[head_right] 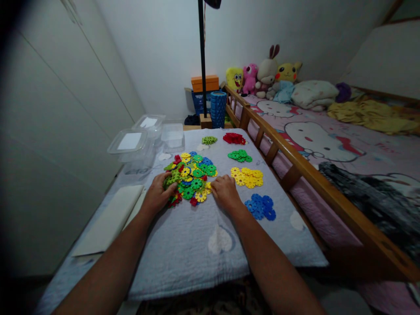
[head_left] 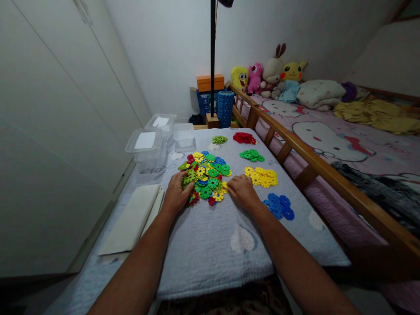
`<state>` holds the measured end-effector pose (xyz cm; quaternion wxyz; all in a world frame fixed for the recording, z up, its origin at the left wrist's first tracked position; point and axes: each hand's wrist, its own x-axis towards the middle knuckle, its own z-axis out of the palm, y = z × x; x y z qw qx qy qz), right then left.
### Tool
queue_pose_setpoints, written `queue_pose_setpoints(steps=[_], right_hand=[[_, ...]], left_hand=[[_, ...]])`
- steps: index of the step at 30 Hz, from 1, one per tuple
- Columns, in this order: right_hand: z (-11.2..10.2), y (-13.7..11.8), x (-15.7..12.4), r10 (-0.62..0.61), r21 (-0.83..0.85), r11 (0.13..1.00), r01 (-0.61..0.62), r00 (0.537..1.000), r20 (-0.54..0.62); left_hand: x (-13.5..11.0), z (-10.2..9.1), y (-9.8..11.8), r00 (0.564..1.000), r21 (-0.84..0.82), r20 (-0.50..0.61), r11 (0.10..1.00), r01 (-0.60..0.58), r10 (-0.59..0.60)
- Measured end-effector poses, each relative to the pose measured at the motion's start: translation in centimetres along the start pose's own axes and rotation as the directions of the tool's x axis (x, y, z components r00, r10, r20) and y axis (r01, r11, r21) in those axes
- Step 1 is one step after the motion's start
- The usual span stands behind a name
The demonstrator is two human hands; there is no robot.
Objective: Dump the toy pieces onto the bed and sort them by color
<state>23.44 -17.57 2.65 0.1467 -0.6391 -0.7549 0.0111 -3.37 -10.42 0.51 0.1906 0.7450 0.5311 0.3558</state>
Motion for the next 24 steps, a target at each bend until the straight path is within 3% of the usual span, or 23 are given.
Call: queue_pose_setpoints(steps=[2,5,11,15,20,22,24], right_hand=[[-0.3,0.7,0.1,0.047,0.008,0.999,-0.046,0.998,-0.044],[-1.0,2.8,0.0,0.214,0.048,0.977,-0.209,0.965,-0.152],[-2.3,7.4,-1.0,0.587,0.166,0.808,-0.566,0.748,-0.309],[-2.2,8.6,-1.5,0.665,0.174,0.743,-0.647,0.68,-0.308],[-2.1,8.3,-1.6,0.658,0.129,0.741,-0.659,0.676,-0.332],[-1.9,7.6,-1.3,0.611,0.14,0.786,-0.603,0.718,-0.334],[-1.5,6.6,-0.9,0.497,0.17,0.868,-0.467,0.808,-0.316]], left_hand=[[0.0,0.0,0.0,1.0,-0.002,0.001,1.0,-0.001,0.001],[0.0,0.0,0.0,1.0,-0.007,-0.002,1.0,0.003,-0.003],[0.0,-0.1,0.4,1.0,0.0,-0.003,1.0,-0.002,0.002],[0.0,-0.1,0.4,1.0,-0.009,0.0,1.0,0.0,0.0],[0.0,0.0,0.1,1.0,-0.01,-0.003,1.0,0.001,-0.001],[0.0,0.1,0.0,1.0,-0.006,-0.006,1.0,0.0,0.0],[0.0,0.1,0.0,1.0,-0.005,-0.01,1.0,0.001,-0.001]])
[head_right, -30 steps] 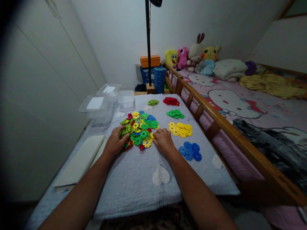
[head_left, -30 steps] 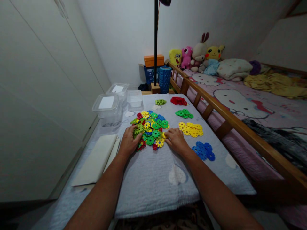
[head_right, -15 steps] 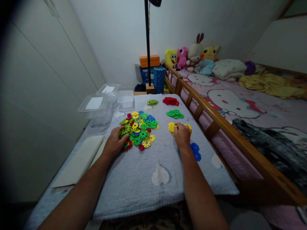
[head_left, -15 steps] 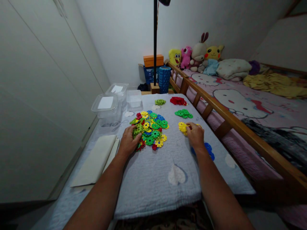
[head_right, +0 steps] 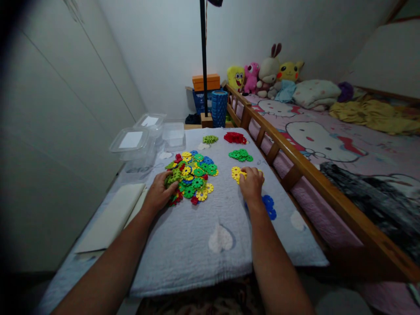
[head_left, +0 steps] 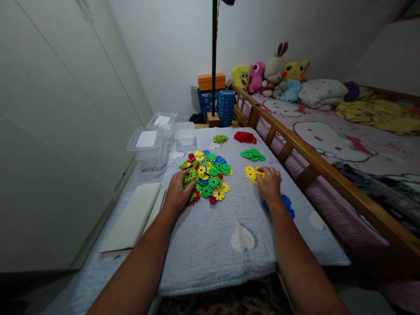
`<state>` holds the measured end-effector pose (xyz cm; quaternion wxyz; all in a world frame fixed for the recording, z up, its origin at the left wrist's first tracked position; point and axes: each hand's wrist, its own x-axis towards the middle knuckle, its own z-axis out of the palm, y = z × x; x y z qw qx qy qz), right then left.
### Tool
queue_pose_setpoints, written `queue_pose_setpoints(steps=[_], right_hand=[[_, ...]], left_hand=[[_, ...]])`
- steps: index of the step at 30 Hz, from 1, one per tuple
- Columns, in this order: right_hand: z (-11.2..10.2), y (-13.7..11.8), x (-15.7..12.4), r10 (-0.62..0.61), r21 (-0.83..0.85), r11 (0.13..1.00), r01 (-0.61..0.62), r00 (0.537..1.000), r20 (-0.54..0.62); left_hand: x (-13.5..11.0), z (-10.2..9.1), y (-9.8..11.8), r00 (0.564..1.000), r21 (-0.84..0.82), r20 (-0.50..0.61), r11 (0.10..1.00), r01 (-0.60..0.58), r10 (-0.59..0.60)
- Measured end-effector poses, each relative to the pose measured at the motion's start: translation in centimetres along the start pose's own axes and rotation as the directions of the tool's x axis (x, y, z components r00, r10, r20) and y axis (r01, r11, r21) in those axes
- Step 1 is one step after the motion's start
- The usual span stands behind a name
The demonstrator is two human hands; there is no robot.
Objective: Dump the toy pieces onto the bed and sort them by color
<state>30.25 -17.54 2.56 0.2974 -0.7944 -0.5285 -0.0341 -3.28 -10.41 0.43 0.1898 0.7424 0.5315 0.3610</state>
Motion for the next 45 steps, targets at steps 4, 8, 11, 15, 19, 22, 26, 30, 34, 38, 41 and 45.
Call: queue_pose_setpoints(steps=[4,8,11,15,19,22,26,30,34,38,41,45], right_hand=[[1.5,-3.0,-1.5,-0.34,0.197,0.931,0.306,0.926,0.166],[2.3,-5.8,-3.4,-0.463,0.282,0.874,0.395,0.853,0.241],[2.6,-6.6,-4.1,-0.495,0.298,0.859,0.416,0.823,0.277],[3.2,-6.6,-4.1,-0.497,0.288,0.861,0.418,0.812,0.307],[3.5,-6.4,-3.6,-0.481,0.296,0.867,0.401,0.829,0.286],[3.5,-6.3,-3.5,-0.48,0.329,0.857,0.396,0.846,0.233],[3.3,-6.2,-3.4,-0.466,0.4,0.839,0.369,0.867,0.178],[3.6,-5.8,-3.1,-0.368,0.524,0.817,0.24,0.917,0.153],[4.0,-5.3,-2.8,-0.225,0.623,0.78,0.052,0.953,0.203],[4.0,-5.1,-2.7,-0.164,0.655,0.755,-0.024,0.961,0.224],[3.9,-5.0,-2.7,-0.136,0.617,0.787,0.0,0.975,0.174],[4.0,-4.9,-2.7,-0.185,0.469,0.874,0.123,0.979,0.088]], left_hand=[[-0.1,-0.1,0.2,1.0,-0.008,-0.004,1.0,0.004,-0.004],[-0.1,-0.1,0.3,1.0,-0.012,-0.008,1.0,0.008,-0.009],[0.0,-0.1,0.2,1.0,-0.022,-0.018,1.0,0.005,-0.005],[0.1,-0.3,-0.2,1.0,-0.042,0.012,0.999,-0.007,0.008],[0.1,-0.9,-0.7,0.992,-0.032,0.127,0.999,-0.004,0.008],[0.0,-1.6,-0.9,0.979,0.017,0.204,1.0,0.0,-0.003],[-0.3,-2.2,-1.4,0.959,0.092,0.285,0.995,-0.042,0.014],[-0.8,-2.3,-2.3,0.929,0.119,0.365,0.987,-0.112,0.061],[-1.1,-2.1,-2.9,0.907,0.147,0.416,0.979,-0.142,0.069],[-1.0,-1.7,-2.8,0.931,0.199,0.365,0.974,-0.107,0.028],[-0.9,-1.4,-2.5,0.95,0.223,0.312,0.971,-0.083,0.01],[-0.9,-0.5,-1.9,0.965,0.236,0.264,0.969,-0.065,0.001]])
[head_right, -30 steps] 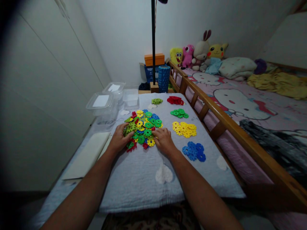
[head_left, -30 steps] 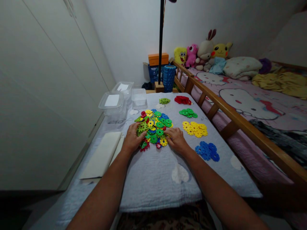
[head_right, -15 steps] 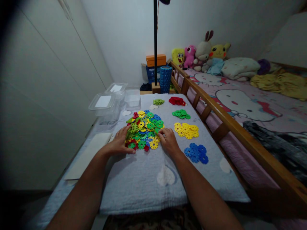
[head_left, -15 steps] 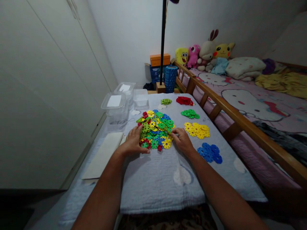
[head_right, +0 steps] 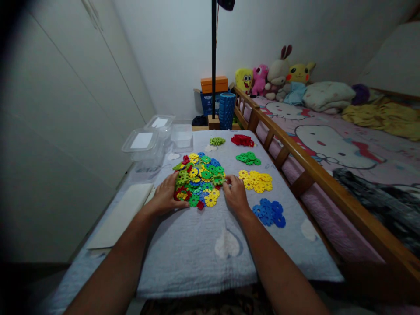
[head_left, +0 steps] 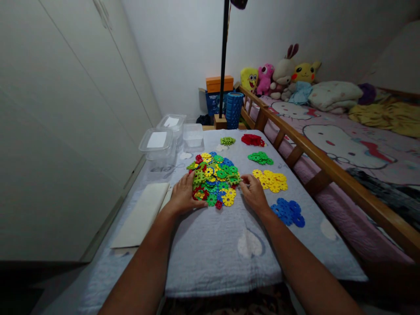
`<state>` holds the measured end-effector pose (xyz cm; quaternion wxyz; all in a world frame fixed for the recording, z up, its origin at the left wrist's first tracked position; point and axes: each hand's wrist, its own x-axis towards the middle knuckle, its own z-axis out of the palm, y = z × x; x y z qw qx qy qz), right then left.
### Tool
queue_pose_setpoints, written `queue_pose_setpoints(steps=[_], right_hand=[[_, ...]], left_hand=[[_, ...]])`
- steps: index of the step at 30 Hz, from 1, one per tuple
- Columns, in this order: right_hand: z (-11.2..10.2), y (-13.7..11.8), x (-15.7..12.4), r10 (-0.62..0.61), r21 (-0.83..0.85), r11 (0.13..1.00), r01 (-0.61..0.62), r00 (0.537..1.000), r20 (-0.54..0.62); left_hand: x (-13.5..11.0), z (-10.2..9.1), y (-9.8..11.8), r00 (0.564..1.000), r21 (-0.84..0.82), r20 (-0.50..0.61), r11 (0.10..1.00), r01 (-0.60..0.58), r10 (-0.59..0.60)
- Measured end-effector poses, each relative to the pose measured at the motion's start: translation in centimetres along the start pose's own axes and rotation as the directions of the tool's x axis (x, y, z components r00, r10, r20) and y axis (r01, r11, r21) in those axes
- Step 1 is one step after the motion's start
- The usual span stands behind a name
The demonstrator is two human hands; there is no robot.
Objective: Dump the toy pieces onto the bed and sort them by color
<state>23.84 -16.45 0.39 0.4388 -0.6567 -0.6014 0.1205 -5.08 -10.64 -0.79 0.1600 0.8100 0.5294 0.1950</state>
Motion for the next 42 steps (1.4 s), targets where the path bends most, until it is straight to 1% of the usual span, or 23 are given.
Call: queue_pose_setpoints(steps=[5,7,9,13,18,22,25,27,29,32,34,37,40,42], right_hand=[[0.4,0.4,-0.2,-0.075,-0.194,0.978,0.077,0.997,0.017],[0.6,0.5,-0.3,-0.07,-0.243,0.967,0.079,0.996,0.047],[0.7,0.5,-0.4,-0.055,-0.255,0.964,0.073,0.995,0.078],[0.8,0.4,-0.2,-0.046,-0.186,0.98,0.065,0.994,0.103],[0.5,0.0,0.0,-0.02,-0.081,0.996,0.027,0.996,0.086],[0.0,-0.5,0.0,-0.02,-0.024,0.999,0.022,0.995,0.102],[-0.8,-1.2,0.8,-0.043,-0.002,0.999,0.044,0.99,0.137],[-1.4,-1.7,2.3,-0.06,0.015,0.998,0.059,0.989,0.134],[-1.7,-1.9,4.6,-0.071,0.031,0.997,0.068,0.992,0.103],[-1.2,-1.6,8.8,-0.039,0.026,0.999,0.038,0.998,0.041],[-0.1,-1.0,11.6,-0.004,-0.012,1.0,0.004,1.0,-0.014],[2.2,0.1,15.2,0.085,-0.1,0.99,-0.094,0.992,-0.096],[4.2,1.3,18.1,0.156,-0.172,0.969,-0.175,0.981,-0.12],[5.2,2.2,19.5,0.198,-0.208,0.952,-0.224,0.97,-0.141]], left_hand=[[0.6,1.2,0.8,0.994,-0.041,-0.112,0.999,-0.024,0.02],[0.9,1.6,1.0,0.986,-0.074,-0.163,0.997,-0.038,0.026],[1.2,1.8,1.2,0.977,-0.104,-0.21,0.993,-0.047,0.024],[1.7,1.9,1.5,0.967,-0.138,-0.252,0.988,-0.061,0.025],[2.2,1.3,1.7,0.954,-0.241,-0.299,0.968,-0.076,0.0],[2.3,0.5,1.6,0.949,-0.357,-0.304,0.934,-0.03,-0.086],[2.4,0.1,1.3,0.937,-0.414,-0.312,0.91,0.016,-0.159],[2.4,0.2,1.1,0.928,-0.432,-0.324,0.902,0.027,-0.183],[2.5,0.3,1.0,0.926,-0.438,-0.327,0.899,0.026,-0.187],[2.5,0.5,0.9,0.927,-0.433,-0.325,0.901,0.03,-0.187],[2.5,0.5,0.9,0.927,-0.431,-0.322,0.902,0.035,-0.19],[2.5,0.5,0.9,0.929,-0.435,-0.319,0.9,0.034,-0.189],[2.5,0.5,0.9,0.931,-0.434,-0.316,0.9,0.032,-0.185],[2.5,0.5,0.9,0.932,-0.43,-0.312,0.902,0.035,-0.185]])
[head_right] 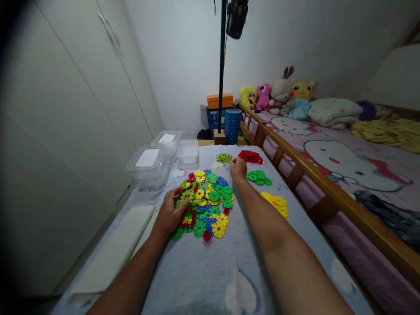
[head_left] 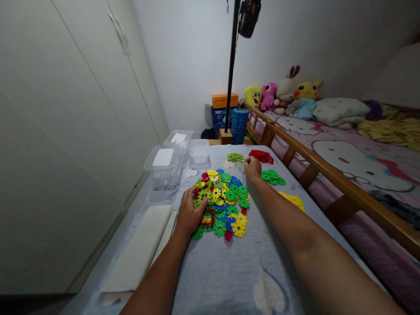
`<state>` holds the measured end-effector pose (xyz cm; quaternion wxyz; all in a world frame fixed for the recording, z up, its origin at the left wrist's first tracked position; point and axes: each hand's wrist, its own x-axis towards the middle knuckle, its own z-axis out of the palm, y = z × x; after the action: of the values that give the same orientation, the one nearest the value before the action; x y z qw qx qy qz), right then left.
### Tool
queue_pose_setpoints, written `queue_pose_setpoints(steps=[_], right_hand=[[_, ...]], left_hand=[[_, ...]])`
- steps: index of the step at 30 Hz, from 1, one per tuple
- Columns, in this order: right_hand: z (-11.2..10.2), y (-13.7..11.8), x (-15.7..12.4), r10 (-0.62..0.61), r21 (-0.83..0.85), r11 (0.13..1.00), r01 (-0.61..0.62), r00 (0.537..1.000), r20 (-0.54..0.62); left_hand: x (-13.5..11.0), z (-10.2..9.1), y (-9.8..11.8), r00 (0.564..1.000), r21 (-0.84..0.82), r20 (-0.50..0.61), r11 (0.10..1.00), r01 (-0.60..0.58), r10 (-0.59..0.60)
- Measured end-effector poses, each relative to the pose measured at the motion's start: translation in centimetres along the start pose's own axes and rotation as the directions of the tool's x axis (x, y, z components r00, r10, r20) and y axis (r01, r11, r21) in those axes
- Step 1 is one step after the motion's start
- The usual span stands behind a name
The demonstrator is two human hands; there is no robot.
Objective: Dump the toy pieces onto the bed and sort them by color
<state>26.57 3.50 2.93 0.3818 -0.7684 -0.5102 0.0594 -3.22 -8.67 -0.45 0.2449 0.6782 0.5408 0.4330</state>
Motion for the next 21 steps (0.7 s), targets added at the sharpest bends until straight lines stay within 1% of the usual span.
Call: queue_pose_setpoints(steps=[4,7,10,16,21], right_hand=[[2.0,1.1,1.5,0.063,-0.048,0.997,-0.065,0.997,-0.047],[3.1,1.7,1.7,0.058,-0.054,0.997,-0.06,0.997,-0.049],[3.9,1.7,1.7,0.035,-0.056,0.998,-0.037,0.999,-0.037],[4.3,1.1,1.2,0.006,-0.053,0.999,-0.004,1.0,0.029],[3.7,0.8,0.7,-0.015,-0.019,1.0,0.018,0.988,0.152]], left_hand=[[0.0,-0.1,0.2,1.0,0.012,0.0,1.0,-0.008,0.008],[0.0,-0.1,0.3,1.0,0.012,-0.008,1.0,-0.021,0.021],[0.0,0.0,0.2,1.0,0.009,-0.007,1.0,-0.023,0.023],[0.0,0.1,0.1,1.0,0.016,-0.008,1.0,-0.014,0.014],[0.1,0.0,0.2,1.0,0.032,-0.003,0.999,-0.018,0.018]])
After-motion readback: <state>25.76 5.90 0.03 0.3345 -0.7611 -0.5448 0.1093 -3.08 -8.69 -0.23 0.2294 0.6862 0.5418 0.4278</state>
